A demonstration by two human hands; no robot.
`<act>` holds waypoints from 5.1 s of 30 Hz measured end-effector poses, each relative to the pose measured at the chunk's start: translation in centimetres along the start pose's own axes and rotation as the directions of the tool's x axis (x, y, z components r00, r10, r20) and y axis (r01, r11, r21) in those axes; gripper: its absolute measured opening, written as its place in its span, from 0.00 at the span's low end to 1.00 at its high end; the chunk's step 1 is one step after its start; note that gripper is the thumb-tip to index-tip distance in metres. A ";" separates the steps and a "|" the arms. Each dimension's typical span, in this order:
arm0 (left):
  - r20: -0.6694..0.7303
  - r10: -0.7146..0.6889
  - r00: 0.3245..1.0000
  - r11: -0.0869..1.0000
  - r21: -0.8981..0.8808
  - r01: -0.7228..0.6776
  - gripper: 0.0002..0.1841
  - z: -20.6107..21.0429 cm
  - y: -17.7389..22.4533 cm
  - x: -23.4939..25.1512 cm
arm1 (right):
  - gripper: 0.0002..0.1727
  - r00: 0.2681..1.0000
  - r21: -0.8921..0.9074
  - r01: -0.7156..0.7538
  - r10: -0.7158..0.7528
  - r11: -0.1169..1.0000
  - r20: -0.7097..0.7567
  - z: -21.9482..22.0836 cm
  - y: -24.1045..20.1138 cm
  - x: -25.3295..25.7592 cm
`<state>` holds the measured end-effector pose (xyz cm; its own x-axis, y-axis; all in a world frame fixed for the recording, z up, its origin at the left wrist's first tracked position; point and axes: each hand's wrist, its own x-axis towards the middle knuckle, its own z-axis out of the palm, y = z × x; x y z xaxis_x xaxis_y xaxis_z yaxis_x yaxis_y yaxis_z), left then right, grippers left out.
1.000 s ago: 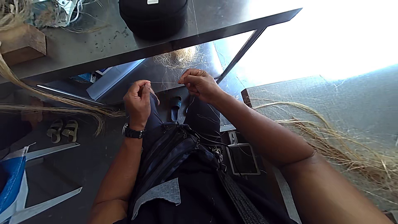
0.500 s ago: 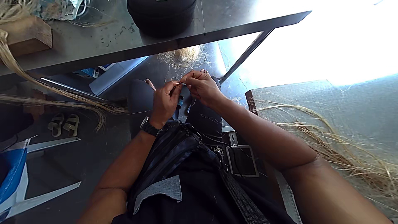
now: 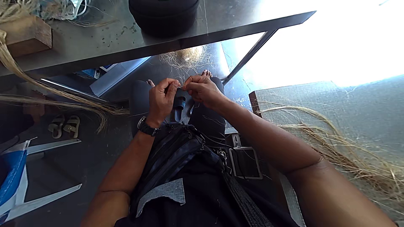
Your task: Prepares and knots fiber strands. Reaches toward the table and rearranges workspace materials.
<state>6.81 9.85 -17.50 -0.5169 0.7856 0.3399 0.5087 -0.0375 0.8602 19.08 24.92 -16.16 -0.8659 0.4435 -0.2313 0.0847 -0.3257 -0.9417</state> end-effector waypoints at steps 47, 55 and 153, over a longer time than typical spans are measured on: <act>0.116 0.007 0.993 0.969 0.246 -0.036 0.23 0.1 1.7 -0.9 | 0.06 0.993 -0.037 0.084 -0.081 0.996 0.083 -1.5 -0.7 0.6; 0.061 -0.038 0.997 0.986 0.167 0.028 0.16 0.8 2.5 -1.8 | 0.09 0.998 0.203 0.050 -0.058 0.978 0.032 -1.5 -0.5 0.7; 0.065 -0.182 0.981 0.966 -0.174 0.191 0.08 -1.8 1.3 1.8 | 0.04 0.989 -0.099 0.138 -0.131 0.986 0.074 -0.6 -0.5 0.1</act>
<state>5.26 10.09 -15.10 -0.5553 0.8177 0.1521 0.2731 0.0065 0.9620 19.19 25.61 -15.84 -0.9038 0.4190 -0.0872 0.0126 -0.1775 -0.9840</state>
